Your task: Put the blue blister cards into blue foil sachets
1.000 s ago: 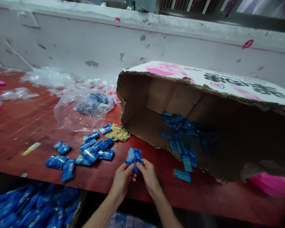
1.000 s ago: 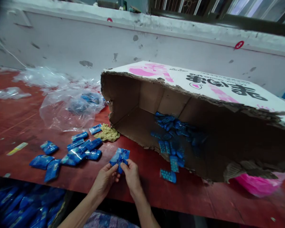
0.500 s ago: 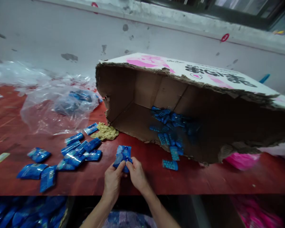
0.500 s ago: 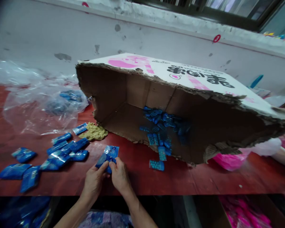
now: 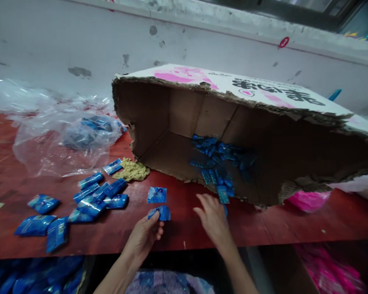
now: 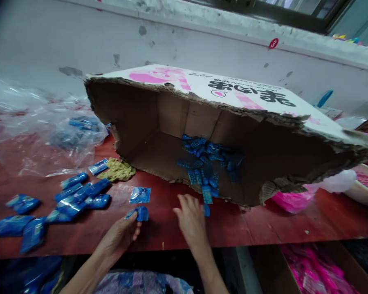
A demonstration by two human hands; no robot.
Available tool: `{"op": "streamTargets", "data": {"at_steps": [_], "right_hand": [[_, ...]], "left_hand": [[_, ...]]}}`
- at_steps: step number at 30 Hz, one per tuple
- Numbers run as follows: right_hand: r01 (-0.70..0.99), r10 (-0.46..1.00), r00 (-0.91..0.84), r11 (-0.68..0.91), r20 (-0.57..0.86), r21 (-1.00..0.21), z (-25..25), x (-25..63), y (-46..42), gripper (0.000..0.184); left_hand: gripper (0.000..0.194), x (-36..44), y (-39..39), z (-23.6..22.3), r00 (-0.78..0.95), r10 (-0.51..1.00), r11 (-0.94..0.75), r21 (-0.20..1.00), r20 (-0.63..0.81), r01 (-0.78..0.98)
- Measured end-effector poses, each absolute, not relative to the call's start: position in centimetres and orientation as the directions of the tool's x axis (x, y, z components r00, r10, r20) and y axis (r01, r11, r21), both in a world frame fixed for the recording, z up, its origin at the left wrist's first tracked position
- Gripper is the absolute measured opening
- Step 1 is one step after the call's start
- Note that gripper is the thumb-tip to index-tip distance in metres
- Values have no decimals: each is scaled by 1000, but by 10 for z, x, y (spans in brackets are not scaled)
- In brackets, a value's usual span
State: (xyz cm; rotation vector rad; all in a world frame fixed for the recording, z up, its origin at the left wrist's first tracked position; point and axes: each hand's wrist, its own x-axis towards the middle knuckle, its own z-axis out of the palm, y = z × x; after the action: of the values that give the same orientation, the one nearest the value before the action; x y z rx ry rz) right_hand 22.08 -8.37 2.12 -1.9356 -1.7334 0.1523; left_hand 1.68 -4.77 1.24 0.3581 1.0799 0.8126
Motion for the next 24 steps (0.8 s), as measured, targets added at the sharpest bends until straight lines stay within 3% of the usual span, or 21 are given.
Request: {"op": "streamTargets", "data": {"at_steps": [3,6,10,14,16,24], "right_hand": [[971,941,197,-148,274,-189,4,256,-96,25],[977,952,196,-169,236,-131,-7,259,-96,24],[965,968,139,-85,208,-249,-6,233,-82,28],[808,953,157,28,260,-589,7,205,-75,29],[710,944,167,86,285,-699,15,191,-78,32],[694,949,86,161,302,-702,24,155,-90,38]], "left_hand": [[16,15,-50,11,210,693,692,555,-690,-462],[13,15,-52,13,214,669,702,510,-712,-497],[14,16,-52,15,211,672,699,513,-710,-498],[15,16,-51,12,163,705,659,553,-690,-509],[16,17,-51,11,147,715,645,565,-683,-514],[19,20,-52,15,151,740,621,580,-655,-527]]}}
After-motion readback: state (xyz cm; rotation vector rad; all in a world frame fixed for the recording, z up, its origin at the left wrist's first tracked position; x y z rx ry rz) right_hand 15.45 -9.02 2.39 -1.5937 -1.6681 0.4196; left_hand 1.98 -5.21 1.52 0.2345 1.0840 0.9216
